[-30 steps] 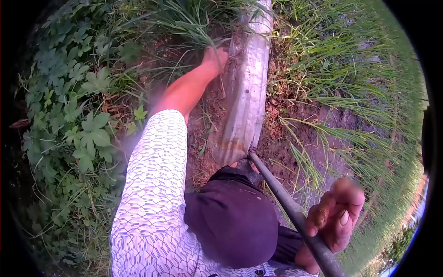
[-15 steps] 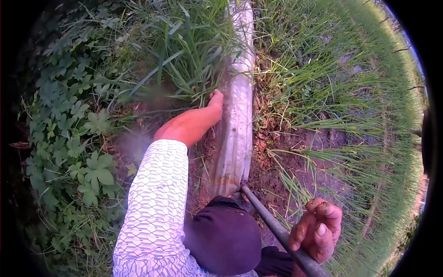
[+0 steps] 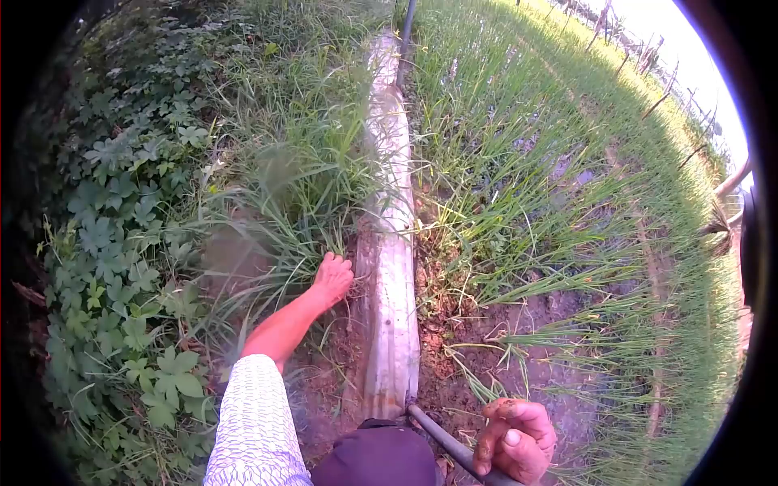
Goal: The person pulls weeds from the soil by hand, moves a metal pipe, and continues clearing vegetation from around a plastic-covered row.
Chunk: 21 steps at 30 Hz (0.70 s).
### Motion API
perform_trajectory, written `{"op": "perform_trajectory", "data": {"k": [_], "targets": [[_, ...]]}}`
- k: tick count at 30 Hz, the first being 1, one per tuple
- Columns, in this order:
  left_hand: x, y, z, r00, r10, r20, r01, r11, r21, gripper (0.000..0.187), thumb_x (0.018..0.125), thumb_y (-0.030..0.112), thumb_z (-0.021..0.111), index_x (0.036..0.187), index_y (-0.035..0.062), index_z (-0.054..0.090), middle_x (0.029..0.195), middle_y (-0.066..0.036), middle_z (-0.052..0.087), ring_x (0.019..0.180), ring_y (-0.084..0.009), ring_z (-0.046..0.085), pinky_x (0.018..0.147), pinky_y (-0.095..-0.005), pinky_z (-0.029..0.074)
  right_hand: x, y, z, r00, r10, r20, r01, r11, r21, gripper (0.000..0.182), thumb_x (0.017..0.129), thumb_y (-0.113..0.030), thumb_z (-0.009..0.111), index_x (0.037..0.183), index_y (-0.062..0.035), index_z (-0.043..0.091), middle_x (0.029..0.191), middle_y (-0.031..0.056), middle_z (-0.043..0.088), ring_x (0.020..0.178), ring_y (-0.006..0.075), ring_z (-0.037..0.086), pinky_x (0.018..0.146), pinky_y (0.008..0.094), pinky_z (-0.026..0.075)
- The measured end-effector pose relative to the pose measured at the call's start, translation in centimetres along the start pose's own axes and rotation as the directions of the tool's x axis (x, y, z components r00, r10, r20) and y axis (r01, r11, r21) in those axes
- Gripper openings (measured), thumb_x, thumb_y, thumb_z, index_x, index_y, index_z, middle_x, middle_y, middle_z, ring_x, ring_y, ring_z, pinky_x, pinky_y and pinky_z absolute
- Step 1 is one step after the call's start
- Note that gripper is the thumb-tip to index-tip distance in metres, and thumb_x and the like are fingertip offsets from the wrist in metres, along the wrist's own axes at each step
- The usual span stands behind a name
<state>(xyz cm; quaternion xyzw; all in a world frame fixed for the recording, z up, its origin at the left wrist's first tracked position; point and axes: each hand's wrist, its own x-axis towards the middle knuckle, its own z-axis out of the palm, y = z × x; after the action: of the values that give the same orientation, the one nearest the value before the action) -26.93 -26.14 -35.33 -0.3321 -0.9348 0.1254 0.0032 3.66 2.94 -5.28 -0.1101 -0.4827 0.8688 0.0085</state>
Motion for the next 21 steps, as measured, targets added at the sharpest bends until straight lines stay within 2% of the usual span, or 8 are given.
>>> {"op": "perform_trajectory", "data": {"k": [4, 8, 10, 14, 17, 18, 20, 21], "targets": [[0.3, 0.4, -1.3, 0.99, 0.077, 0.122, -0.114, 0.933, 0.34, 0.016, 0.078, 0.021, 0.061, 0.086, 0.0161, 0.073, 0.092, -0.003, 0.068, 0.088, -0.0205, 0.06, 0.086, -0.0418, 0.04, -0.1, -0.3, 0.3, 1.0, 0.023, -0.012, -0.023, 1.0, 0.016, 0.034, 0.089, -0.01, 0.057, 0.119, 0.0038, 0.053, 0.11, 0.0241, 0.06, 0.052, 0.0193, 0.055, 0.042, 0.028, 0.046], [0.6, 1.9, 2.1, 0.901, -0.149, 0.407, 0.186, 0.981, -0.052, 0.018, 0.08, 0.022, 0.061, 0.089, 0.0123, 0.074, 0.096, -0.013, 0.07, 0.097, -0.0282, 0.065, 0.086, -0.0451, 0.048, 0.0, -0.2, 0.0, 1.0, 0.014, 0.012, -0.014, 0.999, 0.034, 0.032, 0.09, -0.01, 0.056, 0.119, 0.0034, 0.053, 0.109, 0.0221, 0.061, 0.052, 0.0191, 0.055, 0.042, 0.0276, 0.045], [0.5, 0.7, 2.6, 0.841, -0.188, 0.508, 0.355, 0.9, -0.254, 0.025, 0.078, 0.022, 0.064, 0.096, 0.0079, 0.074, 0.101, -0.018, 0.07, 0.105, -0.0329, 0.065, 0.089, -0.0453, 0.051, -0.1, 0.1, -0.4, 0.999, 0.038, -0.015, -0.037, 0.999, 0.025, 0.031, 0.091, -0.01, 0.055, 0.119, 0.0032, 0.053, 0.111, 0.0221, 0.061, 0.053, 0.0189, 0.055, 0.042, 0.0274, 0.045], [0.0, 1.0, 2.3, 0.744, -0.333, 0.579, 0.633, 0.628, -0.452, 0.033, 0.078, 0.024, 0.059, 0.099, 0.0, 0.071, 0.11, -0.024, 0.066, 0.106, -0.0381, 0.063, 0.09, -0.0431, 0.051, -0.4, 0.5, -1.1, 1.0, 0.0, -0.028, 0.001, 1.0, 0.023, 0.033, 0.092, -0.012, 0.056, 0.121, 0.0018, 0.052, 0.113, 0.0219, 0.06, 0.055, 0.0194, 0.056, 0.043, 0.0277, 0.046], [1.3, 0.1, 7.7, 0.692, -0.245, 0.679, 0.661, 0.593, -0.46, 0.038, 0.081, 0.031, 0.055, 0.106, 0.005, 0.07, 0.116, -0.021, 0.064, 0.111, -0.0355, 0.061, 0.091, -0.0415, 0.049, -0.4, 1.0, -0.7, 0.987, -0.114, -0.118, 0.128, 0.984, 0.125, 0.021, 0.091, -0.004, 0.055, 0.109, 0.0066, 0.053, 0.108, 0.0273, 0.06, 0.053, 0.0217, 0.06, 0.046, 0.0303, 0.05], [0.6, 1.5, 8.0, 0.719, -0.4, 0.569, 0.692, 0.492, -0.529, 0.036, 0.087, 0.029, 0.049, 0.105, 0.0058, 0.069, 0.11, -0.018, 0.067, 0.101, -0.0332, 0.065, 0.082, -0.0419, 0.051, -0.3, 1.1, -0.6, 0.986, -0.142, -0.09, 0.153, 0.98, 0.13, 0.021, 0.092, -0.004, 0.054, 0.11, 0.0058, 0.053, 0.108, 0.0269, 0.061, 0.054, 0.0209, 0.059, 0.047, 0.0296, 0.049], [1.9, 1.3, 26.0, 0.824, -0.297, 0.483, 0.545, 0.647, -0.533, 0.035, 0.091, 0.022, 0.046, 0.117, 0.0087, 0.065, 0.112, -0.013, 0.067, 0.099, -0.0292, 0.064, 0.082, -0.0394, 0.05, -0.4, 0.7, -0.7, 0.994, -0.108, -0.022, 0.11, 0.986, 0.127, 0.02, 0.094, -0.005, 0.05, 0.111, 0.0066, 0.052, 0.11, 0.0274, 0.059, 0.054, 0.0205, 0.058, 0.047, 0.0297, 0.049], [0.2, 3.2, 23.0, 0.796, -0.463, 0.39, 0.531, 0.227, -0.816, 0.034, 0.088, 0.023, 0.048, 0.109, 0.006, 0.068, 0.103, -0.013, 0.069, 0.09, -0.0258, 0.064, 0.078, -0.0383, 0.05, -0.3, 0.5, -0.7, 0.995, -0.092, 0.048, 0.086, 0.989, 0.124, 0.022, 0.096, -0.005, 0.048, 0.114, 0.0069, 0.05, 0.114, 0.0278, 0.057, 0.054, 0.0203, 0.058, 0.047, 0.0294, 0.05]]}}
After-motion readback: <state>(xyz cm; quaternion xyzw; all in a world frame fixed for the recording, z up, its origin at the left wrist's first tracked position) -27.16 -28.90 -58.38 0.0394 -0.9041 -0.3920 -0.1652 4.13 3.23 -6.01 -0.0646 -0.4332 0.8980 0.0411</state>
